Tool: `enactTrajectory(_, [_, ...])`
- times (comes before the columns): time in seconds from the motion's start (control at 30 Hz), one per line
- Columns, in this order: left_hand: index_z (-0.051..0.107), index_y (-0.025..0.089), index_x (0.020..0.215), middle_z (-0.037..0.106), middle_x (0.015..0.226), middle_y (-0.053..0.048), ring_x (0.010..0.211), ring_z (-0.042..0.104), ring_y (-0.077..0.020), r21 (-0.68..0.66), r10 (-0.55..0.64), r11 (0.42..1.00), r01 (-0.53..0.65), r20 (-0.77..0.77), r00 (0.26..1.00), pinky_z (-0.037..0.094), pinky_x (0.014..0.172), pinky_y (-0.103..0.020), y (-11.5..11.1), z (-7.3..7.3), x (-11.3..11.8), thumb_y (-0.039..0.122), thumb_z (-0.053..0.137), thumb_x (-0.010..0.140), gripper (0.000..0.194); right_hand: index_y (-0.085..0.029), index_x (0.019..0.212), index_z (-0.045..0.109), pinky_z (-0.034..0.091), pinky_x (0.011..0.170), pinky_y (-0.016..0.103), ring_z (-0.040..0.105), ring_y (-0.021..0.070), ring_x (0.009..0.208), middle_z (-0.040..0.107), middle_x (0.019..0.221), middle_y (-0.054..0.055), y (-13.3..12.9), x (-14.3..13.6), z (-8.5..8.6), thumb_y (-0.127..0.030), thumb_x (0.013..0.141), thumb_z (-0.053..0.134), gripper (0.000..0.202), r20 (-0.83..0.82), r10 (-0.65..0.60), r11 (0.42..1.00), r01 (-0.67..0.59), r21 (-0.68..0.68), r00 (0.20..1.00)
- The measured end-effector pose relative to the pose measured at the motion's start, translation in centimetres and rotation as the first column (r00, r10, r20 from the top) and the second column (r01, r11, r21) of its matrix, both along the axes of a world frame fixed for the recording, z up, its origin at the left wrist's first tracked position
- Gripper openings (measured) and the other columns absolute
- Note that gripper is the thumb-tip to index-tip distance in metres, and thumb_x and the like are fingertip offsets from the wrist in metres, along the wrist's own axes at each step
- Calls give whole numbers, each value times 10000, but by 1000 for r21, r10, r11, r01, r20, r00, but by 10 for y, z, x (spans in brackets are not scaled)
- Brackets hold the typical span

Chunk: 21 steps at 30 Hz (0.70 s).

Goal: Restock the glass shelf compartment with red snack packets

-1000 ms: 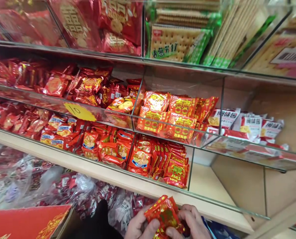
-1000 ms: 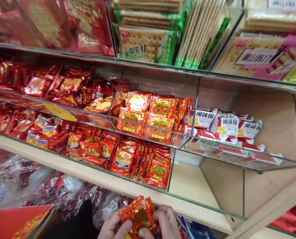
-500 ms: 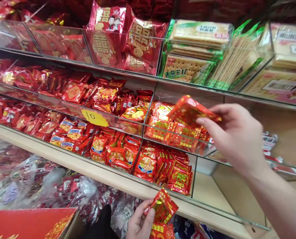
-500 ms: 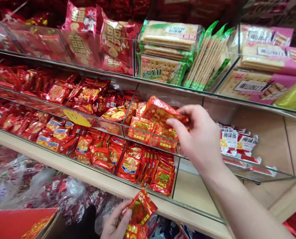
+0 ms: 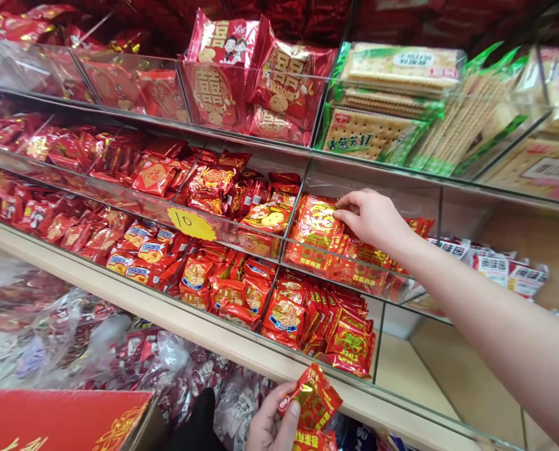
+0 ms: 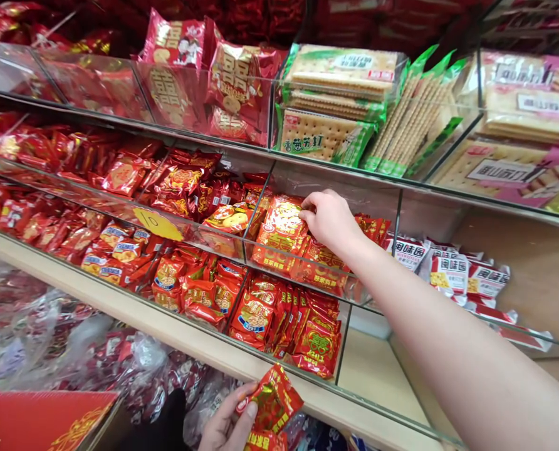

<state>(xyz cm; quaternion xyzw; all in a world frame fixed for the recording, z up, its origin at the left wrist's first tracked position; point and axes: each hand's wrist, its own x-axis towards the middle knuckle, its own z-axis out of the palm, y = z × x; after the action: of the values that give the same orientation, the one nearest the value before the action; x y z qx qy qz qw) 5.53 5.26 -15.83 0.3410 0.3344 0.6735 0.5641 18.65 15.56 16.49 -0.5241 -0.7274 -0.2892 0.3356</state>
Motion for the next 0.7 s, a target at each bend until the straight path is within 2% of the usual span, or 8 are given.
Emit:
enactTrajectory(0.2, [721,218,843,745,873,-59,804,670,-201,0,-35,999,35,36,999,538,724,-233,0,2,-2,436,755,607,323,-118,917,680,471,811,399,589,231,852,597,909,123,-1,3,3,-223,741,630,212,53,-22,999,20,43,998])
enactTrajectory(0.27, [719,229,851,745,894,-49,819,672,-194,13,-76,997,76,61,995,536,727,-226,-1,6,-6,419,758,616,304,-117,976,650,483,791,379,589,221,858,570,991,139,-18,1,1,-247,748,630,264,12,31,992,-32,121,999])
enactTrajectory(0.33, [703,240,927,740,943,-47,854,672,-198,17,-156,988,155,88,984,535,750,-244,-1,10,-11,385,755,637,328,-159,946,634,493,745,339,590,189,822,581,976,107,-50,-3,-13,-241,789,581,185,5,142,968,-139,210,990])
enactTrajectory(0.4, [644,255,1069,737,963,-53,829,678,-205,11,-220,975,221,131,967,540,749,-289,-2,15,-15,368,743,660,436,-208,881,613,494,695,291,591,158,758,614,864,53,-89,-8,-47,-220,828,530,100,26,272,938,-271,217,962])
enactTrajectory(0.47, [627,246,1086,744,913,-57,777,681,-207,-1,-247,968,251,167,954,542,727,-312,-4,19,-17,371,740,665,453,-232,904,593,499,644,249,604,142,708,635,795,27,-124,-11,-99,-210,833,533,95,-16,344,934,-341,105,939])
enactTrajectory(0.53, [663,222,990,747,862,-60,772,681,-215,-14,-322,945,328,158,934,538,718,-316,-7,22,-18,373,735,671,360,-225,994,592,522,661,277,629,186,786,653,886,64,-144,-9,-158,-286,807,582,196,-163,244,970,-239,49,956])
enactTrajectory(0.6, [680,203,919,746,838,-58,789,680,-216,-25,-422,904,426,97,901,530,726,-308,-11,24,-17,363,727,684,288,-210,1025,608,532,678,317,631,226,838,659,944,89,-151,-4,-208,-381,782,603,297,-349,108,985,-148,-92,931])
enactTrajectory(0.7, [680,198,921,742,811,-36,758,675,-185,-32,-502,865,502,-14,865,513,702,-262,-17,25,-14,331,719,700,261,-201,904,635,520,687,318,626,212,798,666,887,79,-150,6,-252,-430,818,534,265,-677,-44,940,-200,-278,735])
